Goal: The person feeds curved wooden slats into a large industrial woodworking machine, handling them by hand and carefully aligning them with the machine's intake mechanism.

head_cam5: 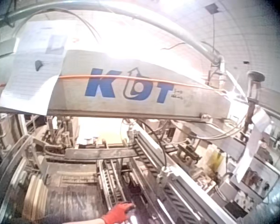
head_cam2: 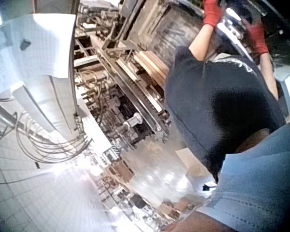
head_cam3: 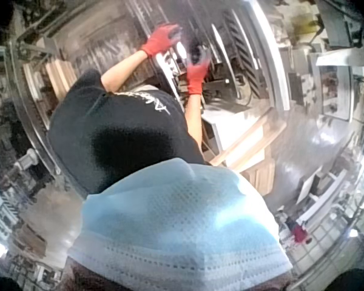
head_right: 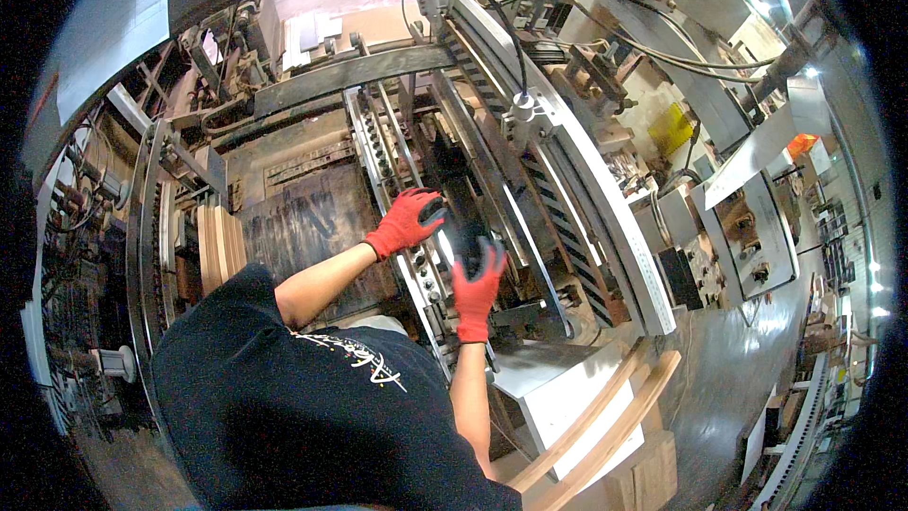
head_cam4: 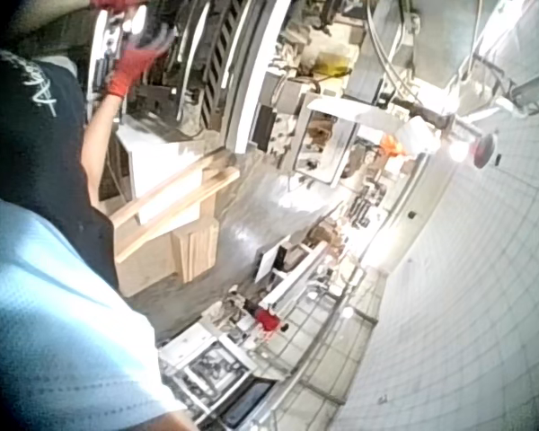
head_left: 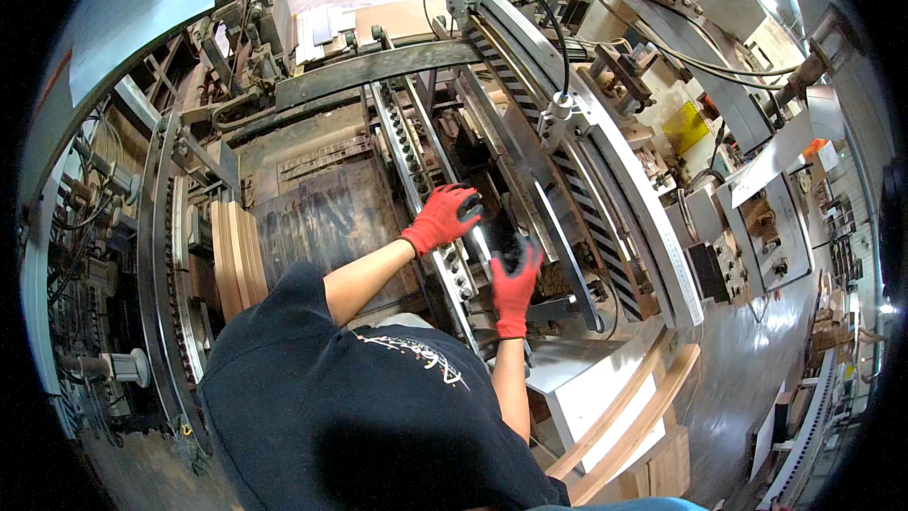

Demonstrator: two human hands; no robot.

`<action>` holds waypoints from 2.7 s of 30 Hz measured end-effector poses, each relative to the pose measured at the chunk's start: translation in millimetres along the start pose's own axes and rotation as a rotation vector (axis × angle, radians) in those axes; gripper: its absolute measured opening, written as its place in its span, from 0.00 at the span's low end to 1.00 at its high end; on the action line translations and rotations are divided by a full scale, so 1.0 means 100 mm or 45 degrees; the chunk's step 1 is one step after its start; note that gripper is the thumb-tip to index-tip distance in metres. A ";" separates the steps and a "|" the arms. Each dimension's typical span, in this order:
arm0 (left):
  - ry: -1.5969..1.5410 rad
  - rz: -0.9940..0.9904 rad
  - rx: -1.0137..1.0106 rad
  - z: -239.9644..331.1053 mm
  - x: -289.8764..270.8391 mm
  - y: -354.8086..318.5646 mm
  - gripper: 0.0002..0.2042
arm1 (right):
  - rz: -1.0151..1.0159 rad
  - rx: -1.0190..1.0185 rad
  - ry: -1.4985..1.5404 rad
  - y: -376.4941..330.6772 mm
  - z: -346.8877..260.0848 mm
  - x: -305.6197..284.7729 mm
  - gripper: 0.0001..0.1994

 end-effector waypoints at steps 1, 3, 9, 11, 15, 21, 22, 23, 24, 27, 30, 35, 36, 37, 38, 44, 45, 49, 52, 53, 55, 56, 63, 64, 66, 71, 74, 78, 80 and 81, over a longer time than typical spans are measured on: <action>0.013 -0.001 0.004 0.00 0.02 0.00 0.28 | 0.122 0.104 0.111 0.05 0.21 -0.09 0.35; 0.038 -0.002 0.003 -0.02 0.03 -0.01 0.29 | 0.571 0.163 0.104 0.14 0.46 -0.47 0.30; 0.099 0.011 0.046 0.14 -0.09 0.03 0.28 | 0.648 0.823 0.303 0.47 1.65 -0.78 0.33; -0.127 0.141 -0.049 0.28 -0.03 0.08 0.29 | 0.621 0.918 0.796 0.58 2.20 -0.69 0.21; -1.192 0.114 -0.510 0.30 0.55 -0.01 0.27 | 0.579 0.736 0.860 0.71 1.76 -0.50 0.17; -1.172 -0.130 -0.757 0.44 1.35 -0.03 0.30 | 1.222 0.975 0.924 0.54 1.32 -0.77 0.26; -1.222 -0.337 -0.735 0.76 1.38 0.01 0.32 | 1.266 1.028 0.897 0.52 1.44 -0.91 0.26; -1.141 -0.336 -0.634 0.79 1.39 0.04 0.32 | 1.271 1.072 0.895 0.56 1.48 -0.97 0.26; -1.060 -0.334 -0.533 0.84 1.41 0.07 0.32 | 1.124 1.062 1.018 0.67 1.55 -0.90 0.22; -0.871 -0.429 -0.406 0.71 1.56 0.01 0.35 | 0.968 1.075 1.066 0.74 1.34 -0.76 0.17; -1.264 -0.616 -1.004 0.94 1.84 -0.11 0.38 | 0.950 1.078 1.072 0.67 1.51 -0.96 0.14; -1.784 -0.521 -1.584 0.90 1.85 -0.32 0.35 | 0.864 1.013 0.945 -0.04 1.24 -0.92 0.10; -1.846 -0.342 -1.602 0.68 1.75 -0.35 0.30 | 0.621 1.051 1.000 -0.23 1.01 -0.80 0.11; -1.914 -0.167 -1.610 0.48 1.67 -0.38 0.27 | 0.382 1.071 1.031 -0.43 0.76 -0.74 0.12; -1.792 -0.006 -1.712 0.47 1.50 -0.48 0.21 | 0.217 1.133 1.024 -0.65 0.67 -0.74 0.11; -1.208 0.141 -1.487 -0.08 0.31 -0.79 0.21 | 0.001 0.552 0.257 -1.08 0.19 -0.67 0.08; -1.195 0.112 -1.457 -0.11 0.21 -0.88 0.21 | -0.061 0.546 0.261 -1.18 0.22 -0.56 0.11; -1.322 0.220 -1.212 -0.07 -0.47 -0.93 0.20 | -0.428 -0.194 -0.537 -1.37 -0.38 -0.22 0.30; -1.485 0.184 -1.177 -0.29 -0.62 -1.12 0.20 | -0.530 -0.146 -0.693 -1.43 -0.42 -0.13 0.36; -1.363 0.239 -1.052 -0.47 -0.66 -1.24 0.20 | -0.542 -0.168 -0.729 -1.44 -0.45 -0.13 0.36; -1.460 0.296 -0.987 -0.56 -0.78 -1.25 0.25 | -0.503 -0.118 -0.563 -1.43 -0.32 -0.14 0.34; -1.677 0.306 -1.051 -0.44 -0.94 -1.18 0.28 | -0.500 -0.040 -0.541 -1.44 -0.23 -0.17 0.34; -2.080 0.420 -1.084 -0.55 -2.11 -1.42 0.37 | -0.510 0.055 -0.542 -1.56 0.07 -0.38 0.31; -1.981 0.488 -1.113 -0.66 -2.27 -1.54 0.37 | -0.589 0.226 -0.498 -1.57 0.07 -0.37 0.31; -2.110 0.482 -1.068 -0.92 -2.33 -1.82 0.32 | -0.454 0.119 -0.600 -1.62 0.15 -0.56 0.30; -0.292 0.961 -1.300 -1.55 -2.98 -2.80 0.35 | -0.403 0.029 -0.610 -1.64 0.23 -0.61 0.24; -0.022 0.847 -1.359 -1.92 -3.18 -3.45 0.38 | -0.420 0.062 -0.666 -1.65 0.26 -0.60 0.20; 0.285 0.580 -1.754 -2.39 -3.29 -4.50 0.43 | -0.501 0.099 -0.677 -1.60 0.24 -0.57 0.24; 0.354 0.542 -1.871 -2.49 -3.42 -4.82 0.44 | -0.532 0.156 -0.639 -1.61 0.30 -0.54 0.27; 0.390 0.519 -1.929 -2.54 -3.48 -4.98 0.45 | -0.480 0.149 -0.635 -1.59 0.32 -0.58 0.27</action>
Point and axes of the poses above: each hand's wrist, its own y-axis towards the middle knuckle, its own x-axis out of the palm, z = x × y, the point moved 10 cm from there along y, towards the middle knuckle, and after that the axes turned 13 degrees about z, right-handed, at the moved point
